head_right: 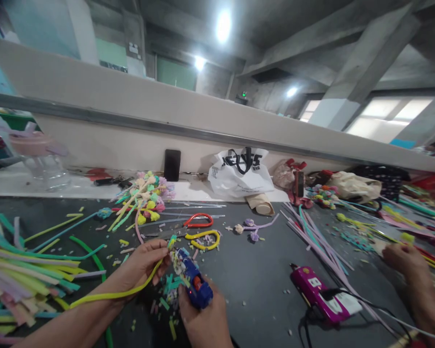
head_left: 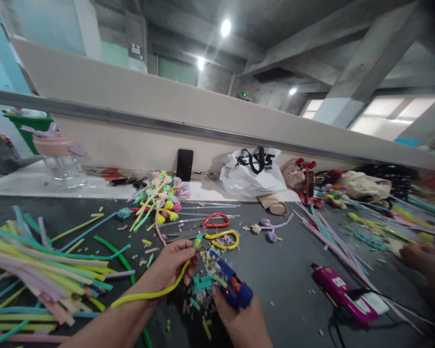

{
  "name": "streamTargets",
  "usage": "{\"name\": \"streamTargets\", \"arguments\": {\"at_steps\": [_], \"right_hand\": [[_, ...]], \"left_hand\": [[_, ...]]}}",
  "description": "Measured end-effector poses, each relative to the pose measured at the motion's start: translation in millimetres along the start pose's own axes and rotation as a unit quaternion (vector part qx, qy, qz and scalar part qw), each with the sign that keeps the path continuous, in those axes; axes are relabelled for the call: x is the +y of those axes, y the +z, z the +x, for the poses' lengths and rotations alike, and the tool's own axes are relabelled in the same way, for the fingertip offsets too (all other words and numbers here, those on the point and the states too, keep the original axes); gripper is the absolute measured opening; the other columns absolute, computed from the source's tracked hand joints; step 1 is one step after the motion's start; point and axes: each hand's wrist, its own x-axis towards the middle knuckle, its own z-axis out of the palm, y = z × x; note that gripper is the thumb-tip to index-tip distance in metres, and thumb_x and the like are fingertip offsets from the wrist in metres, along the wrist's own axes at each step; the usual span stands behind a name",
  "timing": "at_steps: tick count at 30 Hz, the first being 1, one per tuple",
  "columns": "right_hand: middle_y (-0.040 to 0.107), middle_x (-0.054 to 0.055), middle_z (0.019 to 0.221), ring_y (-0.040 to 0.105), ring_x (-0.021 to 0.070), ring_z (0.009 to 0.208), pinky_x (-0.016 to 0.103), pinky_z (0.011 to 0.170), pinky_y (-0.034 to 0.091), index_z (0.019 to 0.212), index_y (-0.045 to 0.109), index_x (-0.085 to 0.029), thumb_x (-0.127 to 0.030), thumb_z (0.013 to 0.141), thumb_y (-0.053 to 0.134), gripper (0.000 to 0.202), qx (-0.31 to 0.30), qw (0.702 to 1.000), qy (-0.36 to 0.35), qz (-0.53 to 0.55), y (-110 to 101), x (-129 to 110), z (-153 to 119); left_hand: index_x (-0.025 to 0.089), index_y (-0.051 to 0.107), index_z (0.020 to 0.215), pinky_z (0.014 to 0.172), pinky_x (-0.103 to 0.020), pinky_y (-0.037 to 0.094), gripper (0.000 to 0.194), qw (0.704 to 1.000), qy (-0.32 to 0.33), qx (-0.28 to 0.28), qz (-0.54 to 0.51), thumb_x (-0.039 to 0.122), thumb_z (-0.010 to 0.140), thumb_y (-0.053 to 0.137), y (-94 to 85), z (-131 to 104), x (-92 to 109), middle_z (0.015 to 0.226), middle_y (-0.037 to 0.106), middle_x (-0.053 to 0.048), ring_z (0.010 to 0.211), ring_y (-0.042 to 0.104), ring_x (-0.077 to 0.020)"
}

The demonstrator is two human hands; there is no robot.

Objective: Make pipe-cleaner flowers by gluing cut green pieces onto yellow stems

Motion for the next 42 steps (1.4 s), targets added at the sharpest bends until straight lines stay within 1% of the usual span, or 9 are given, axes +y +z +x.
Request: {"name": "streamTargets", "arguments": {"at_steps": [10, 15, 23, 26, 32, 35, 38, 40, 42], "right_hand": [[0.058, 0.003, 0.051, 0.054, 0.0154, 0.046, 0.022, 0.044, 0.046, 0.063, 0.060, -0.015, -0.044, 0.065, 0.060, 0.029, -0.001, 0.999, 0.011, -0.044, -1, 12, 3], [0.060, 0.004, 0.053, 0.055, 0.0159, 0.045, 0.022, 0.043, 0.046, 0.065, 0.061, -0.015, -0.044, 0.065, 0.060, 0.029, -0.019, 0.999, 0.009, -0.032, -1, 16, 5], [0.062, 0.004, 0.053, 0.057, 0.0167, 0.048, 0.022, 0.046, 0.047, 0.065, 0.061, -0.015, -0.044, 0.065, 0.059, 0.030, 0.005, 1.000, 0.005, -0.031, 1, 16, 3], [0.063, 0.004, 0.054, 0.057, 0.0166, 0.047, 0.022, 0.044, 0.047, 0.066, 0.062, -0.014, -0.044, 0.067, 0.059, 0.030, -0.016, 1.000, 0.005, -0.026, 0, 19, 5], [0.065, 0.006, 0.060, 0.060, 0.0186, 0.055, 0.024, 0.052, 0.049, 0.069, 0.062, -0.013, -0.041, 0.068, 0.059, 0.028, -0.035, 0.999, 0.013, -0.026, -4, 12, 4], [0.066, 0.005, 0.066, 0.060, 0.0174, 0.059, 0.024, 0.054, 0.049, 0.074, 0.062, -0.014, -0.040, 0.070, 0.059, 0.026, -0.106, 0.994, -0.004, -0.021, -17, 1, 3], [0.063, 0.002, 0.064, 0.057, 0.0147, 0.054, 0.022, 0.049, 0.045, 0.075, 0.058, -0.016, -0.043, 0.070, 0.059, 0.028, -0.134, 0.990, -0.007, -0.050, -44, -6, 5], [0.060, 0.001, 0.061, 0.055, 0.0147, 0.053, 0.022, 0.047, 0.043, 0.075, 0.056, -0.016, -0.043, 0.068, 0.060, 0.028, -0.127, 0.981, -0.017, -0.148, -68, -6, 11], [0.061, 0.002, 0.070, 0.056, 0.0173, 0.062, 0.025, 0.055, 0.043, 0.082, 0.057, -0.017, -0.039, 0.067, 0.063, 0.027, -0.115, 0.952, -0.055, -0.279, -93, 0, 21]], "left_hand": [[0.014, 0.051, 0.064, 0.028, -0.014, 0.035, 0.019, 1.000, 0.004, -0.007, 0.005, 0.029, 0.069, 0.061, -1.3, 1, -2, 0.054, 0.054, 0.002, 0.036, 0.045, -0.0058], [0.015, 0.050, 0.064, 0.028, -0.015, 0.035, 0.019, 1.000, 0.000, -0.009, 0.008, 0.030, 0.069, 0.061, -1.5, 1, -2, 0.053, 0.053, 0.003, 0.035, 0.044, -0.0057], [0.014, 0.051, 0.063, 0.028, -0.015, 0.036, 0.020, 1.000, 0.004, -0.001, 0.016, 0.031, 0.069, 0.061, -2.6, 1, -4, 0.052, 0.053, 0.002, 0.035, 0.045, -0.0060], [0.015, 0.051, 0.064, 0.028, -0.015, 0.036, 0.020, 1.000, 0.003, -0.003, 0.013, 0.031, 0.069, 0.061, -0.8, 0, -3, 0.053, 0.053, 0.003, 0.035, 0.045, -0.0059], [0.015, 0.050, 0.063, 0.029, -0.014, 0.035, 0.022, 1.000, -0.009, 0.016, 0.009, 0.032, 0.067, 0.064, 0.5, -1, 1, 0.052, 0.053, 0.003, 0.035, 0.044, -0.0052], [0.015, 0.051, 0.065, 0.030, -0.014, 0.033, 0.023, 1.000, -0.011, 0.026, 0.004, 0.033, 0.066, 0.065, 1.3, -3, 3, 0.053, 0.052, 0.003, 0.036, 0.043, -0.0048], [0.014, 0.054, 0.068, 0.031, -0.013, 0.031, 0.022, 1.000, -0.009, 0.022, 0.002, 0.033, 0.068, 0.064, 3.2, -6, 6, 0.057, 0.053, 0.002, 0.039, 0.042, -0.0038], [0.013, 0.055, 0.071, 0.032, -0.013, 0.030, 0.022, 1.000, -0.017, 0.024, 0.005, 0.033, 0.069, 0.064, 3.7, -7, 7, 0.058, 0.053, 0.002, 0.040, 0.042, -0.0034], [0.013, 0.055, 0.072, 0.032, -0.013, 0.030, 0.022, 0.999, -0.025, 0.025, 0.008, 0.032, 0.069, 0.064, 3.0, -7, 8, 0.059, 0.053, 0.002, 0.041, 0.042, -0.0035]]}}
